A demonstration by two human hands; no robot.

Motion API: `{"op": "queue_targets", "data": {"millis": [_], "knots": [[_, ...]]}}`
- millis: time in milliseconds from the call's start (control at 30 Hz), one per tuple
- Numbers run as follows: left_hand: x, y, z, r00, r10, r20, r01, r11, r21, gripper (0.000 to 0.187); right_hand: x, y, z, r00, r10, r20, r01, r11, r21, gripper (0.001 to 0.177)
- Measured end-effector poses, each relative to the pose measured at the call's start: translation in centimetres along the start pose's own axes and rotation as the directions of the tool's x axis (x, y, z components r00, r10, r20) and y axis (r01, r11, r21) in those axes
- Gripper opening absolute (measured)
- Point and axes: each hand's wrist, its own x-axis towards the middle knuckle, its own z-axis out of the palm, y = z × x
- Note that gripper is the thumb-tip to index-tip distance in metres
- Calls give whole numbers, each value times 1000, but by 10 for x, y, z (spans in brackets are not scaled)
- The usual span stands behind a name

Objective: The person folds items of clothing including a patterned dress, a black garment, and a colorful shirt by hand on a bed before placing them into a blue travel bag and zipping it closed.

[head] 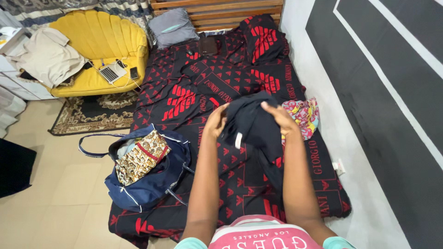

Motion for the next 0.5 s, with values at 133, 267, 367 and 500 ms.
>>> {"op": "queue_targets", "data": {"millis": [133,267,367,500], "knots": [[-46,24,45,919,209,-334,-51,903,426,64,3,-17,-14,969,-194,-152,235,910,341,60],[-85,35,126,899,384,211,-422,632,650,111,6,-22,1,939,-335,-79,313,735,601,53],[-76,8,162,767,536,352,-580,345,738,125,13,-13,26,924,-377,-67,297,596,746,46],[-29,-44,161,646,756,103,-589,408,698,92,11,7,76,900,-435,5,235,496,836,36]]}}
